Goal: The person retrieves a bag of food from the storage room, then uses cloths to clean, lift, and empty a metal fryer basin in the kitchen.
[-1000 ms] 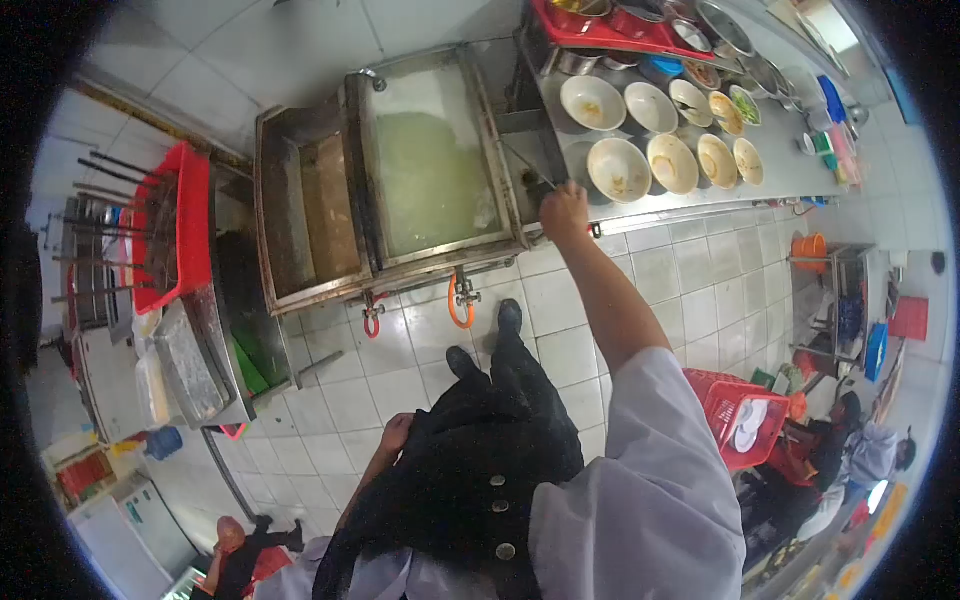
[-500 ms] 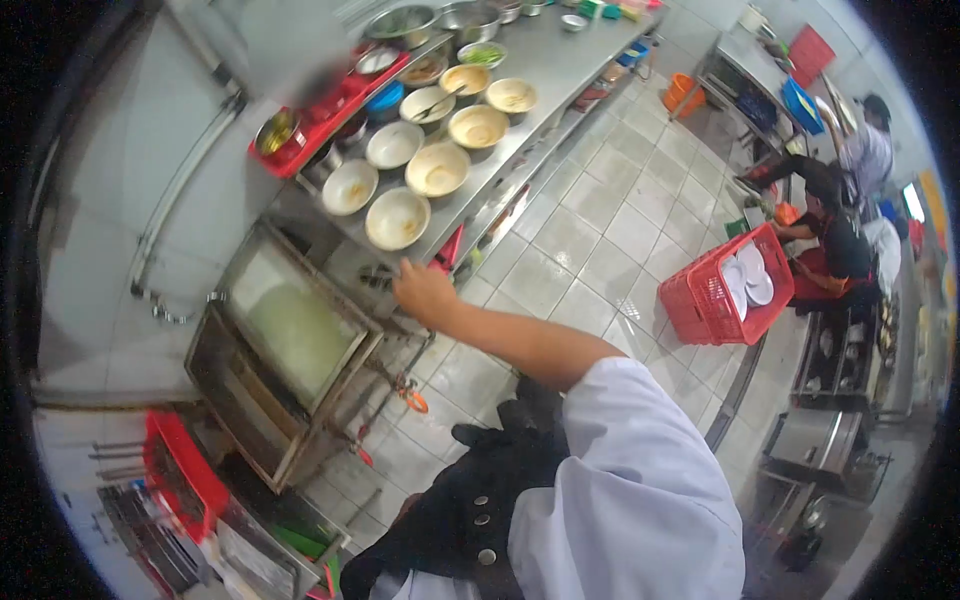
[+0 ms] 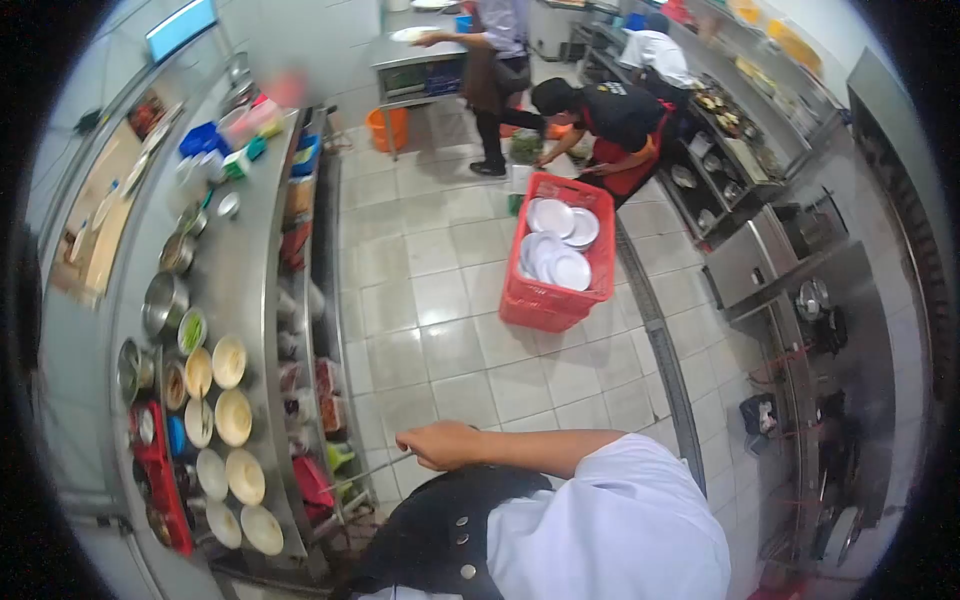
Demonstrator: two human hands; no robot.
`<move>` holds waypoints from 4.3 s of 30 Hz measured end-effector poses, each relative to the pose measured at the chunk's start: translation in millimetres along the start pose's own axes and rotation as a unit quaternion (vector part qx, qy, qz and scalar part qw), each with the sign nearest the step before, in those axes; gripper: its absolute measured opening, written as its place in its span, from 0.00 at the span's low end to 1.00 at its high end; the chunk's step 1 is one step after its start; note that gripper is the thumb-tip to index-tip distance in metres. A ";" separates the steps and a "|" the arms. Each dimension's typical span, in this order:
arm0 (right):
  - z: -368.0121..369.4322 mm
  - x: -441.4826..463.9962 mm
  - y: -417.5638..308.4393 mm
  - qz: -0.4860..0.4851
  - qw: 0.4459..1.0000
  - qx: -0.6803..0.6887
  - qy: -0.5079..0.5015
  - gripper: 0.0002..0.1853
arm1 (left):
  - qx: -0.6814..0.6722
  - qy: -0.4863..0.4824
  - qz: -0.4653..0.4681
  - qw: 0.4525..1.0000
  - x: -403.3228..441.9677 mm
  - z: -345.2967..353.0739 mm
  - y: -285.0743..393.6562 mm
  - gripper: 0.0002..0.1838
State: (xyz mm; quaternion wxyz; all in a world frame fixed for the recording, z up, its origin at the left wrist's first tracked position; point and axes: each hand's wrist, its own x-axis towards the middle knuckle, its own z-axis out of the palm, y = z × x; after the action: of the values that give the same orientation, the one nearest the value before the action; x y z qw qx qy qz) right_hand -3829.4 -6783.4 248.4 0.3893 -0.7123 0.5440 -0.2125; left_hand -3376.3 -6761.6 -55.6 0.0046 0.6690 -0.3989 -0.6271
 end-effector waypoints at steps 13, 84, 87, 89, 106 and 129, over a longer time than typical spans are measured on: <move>-154.4 80.1 132.3 0.243 0.946 0.017 0.216 0.14 | 0.046 0.047 0.264 0.962 358.1 33.3 378.4 0.18; -301.7 -642.3 310.4 0.318 0.417 0.202 0.827 0.10 | 0.350 -0.778 0.003 0.521 -246.2 1085.8 617.1 0.35; -342.8 -673.2 320.9 0.373 0.438 0.156 0.803 0.07 | 0.346 -0.808 0.327 0.346 -272.3 1119.3 592.0 0.43; -364.2 -698.1 332.2 0.399 0.465 0.099 0.784 0.08 | 0.271 -0.790 0.421 0.354 -295.0 1138.5 597.3 0.26; -564.2 -922.1 547.5 0.467 0.742 0.154 0.455 0.24 | 0.411 -0.566 0.650 0.298 -305.5 1374.3 755.7 0.11; -1076.0 -879.7 877.4 0.215 0.815 0.202 0.498 0.07 | 0.499 -0.210 0.639 0.547 -124.7 1571.8 1073.1 0.14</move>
State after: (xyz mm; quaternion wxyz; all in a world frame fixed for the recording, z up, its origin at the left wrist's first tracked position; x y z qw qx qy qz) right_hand -5425.2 -6396.2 317.9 0.2359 -0.2790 0.7476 -0.5547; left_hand -5254.5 -6649.3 256.5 -0.0142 -0.0184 -0.9593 -0.2813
